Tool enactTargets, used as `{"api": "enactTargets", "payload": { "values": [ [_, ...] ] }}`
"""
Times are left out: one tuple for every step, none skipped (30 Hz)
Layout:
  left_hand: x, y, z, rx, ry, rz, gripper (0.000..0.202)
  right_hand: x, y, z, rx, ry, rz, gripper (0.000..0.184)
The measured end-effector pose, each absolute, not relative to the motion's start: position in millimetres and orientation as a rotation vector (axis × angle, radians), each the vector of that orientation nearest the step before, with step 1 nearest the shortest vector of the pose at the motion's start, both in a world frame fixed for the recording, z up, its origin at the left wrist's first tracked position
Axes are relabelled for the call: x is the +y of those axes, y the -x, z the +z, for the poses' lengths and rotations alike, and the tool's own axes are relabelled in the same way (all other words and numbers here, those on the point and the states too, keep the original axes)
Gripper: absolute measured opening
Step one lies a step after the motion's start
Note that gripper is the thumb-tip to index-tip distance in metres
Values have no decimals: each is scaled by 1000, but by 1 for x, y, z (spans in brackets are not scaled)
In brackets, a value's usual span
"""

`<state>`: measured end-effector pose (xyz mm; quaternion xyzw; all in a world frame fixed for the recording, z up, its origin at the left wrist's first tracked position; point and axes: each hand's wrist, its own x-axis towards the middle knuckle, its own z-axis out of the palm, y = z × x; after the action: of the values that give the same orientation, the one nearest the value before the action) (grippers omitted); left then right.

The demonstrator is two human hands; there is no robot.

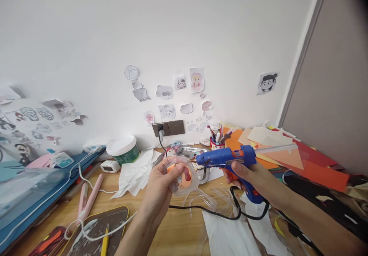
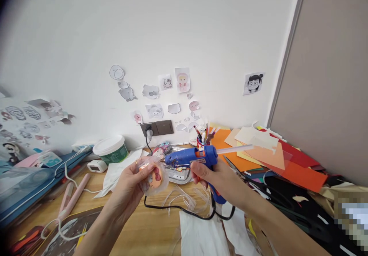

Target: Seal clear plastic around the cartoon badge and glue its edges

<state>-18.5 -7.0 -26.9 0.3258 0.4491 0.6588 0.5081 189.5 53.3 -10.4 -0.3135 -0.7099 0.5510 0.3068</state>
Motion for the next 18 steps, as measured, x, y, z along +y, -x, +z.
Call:
{"api": "enactTargets", "payload": {
  "values": [
    [-7, 18, -27, 1089, -785, 1584, 23, 53, -189, -11, -1874, 877, 1422, 49],
    [-7, 18, -27, 1092, -788, 1580, 23, 52, -189, -12, -1873, 928, 1386, 50],
    [-7, 18, -28, 1091, -793, 1579, 22, 52, -189, -12, -1875, 969, 1352, 51],
    [-7, 18, -28, 1087, -801, 1580, 22, 51, -189, -13, -1881, 999, 1329, 52],
    [-7, 18, -28, 1080, -810, 1581, 21, 51, -189, -13, -1882, 1016, 1312, 52],
    [-7, 17, -28, 1072, -818, 1583, 20, 50, -189, -12, -1882, 1024, 1299, 52],
    [-7, 17, -28, 1067, -823, 1583, 19, 49, -189, -12, -1882, 1027, 1285, 52],
    [-7, 17, -28, 1064, -823, 1583, 19, 49, -189, -11, -1880, 1029, 1270, 52],
    [-7, 17, -27, 1065, -818, 1584, 19, 48, -189, -10, -1876, 1034, 1256, 52],
    [-7, 17, -27, 1068, -812, 1583, 20, 47, -188, -9, -1875, 1042, 1243, 52],
    [-8, 17, -27, 1070, -805, 1582, 21, 46, -188, -9, -1877, 1049, 1233, 52],
    [-8, 17, -26, 1073, -800, 1581, 21, 46, -188, -8, -1880, 1053, 1228, 52],
    [-8, 16, -26, 1075, -799, 1582, 22, 45, -188, -8, -1876, 1054, 1224, 51],
    [-8, 16, -25, 1078, -799, 1583, 22, 45, -188, -8, -1866, 1048, 1228, 51],
    [-8, 16, -25, 1080, -800, 1584, 22, 46, -188, -8, -1853, 1038, 1238, 51],
    [-8, 16, -25, 1083, -798, 1589, 23, 46, -188, -8, -1848, 1023, 1251, 50],
    [-8, 16, -25, 1086, -795, 1594, 24, 47, -188, -8, -1855, 1005, 1269, 51],
    [-8, 16, -25, 1088, -793, 1597, 25, 48, -189, -8, -1870, 984, 1294, 52]
  ]
}}
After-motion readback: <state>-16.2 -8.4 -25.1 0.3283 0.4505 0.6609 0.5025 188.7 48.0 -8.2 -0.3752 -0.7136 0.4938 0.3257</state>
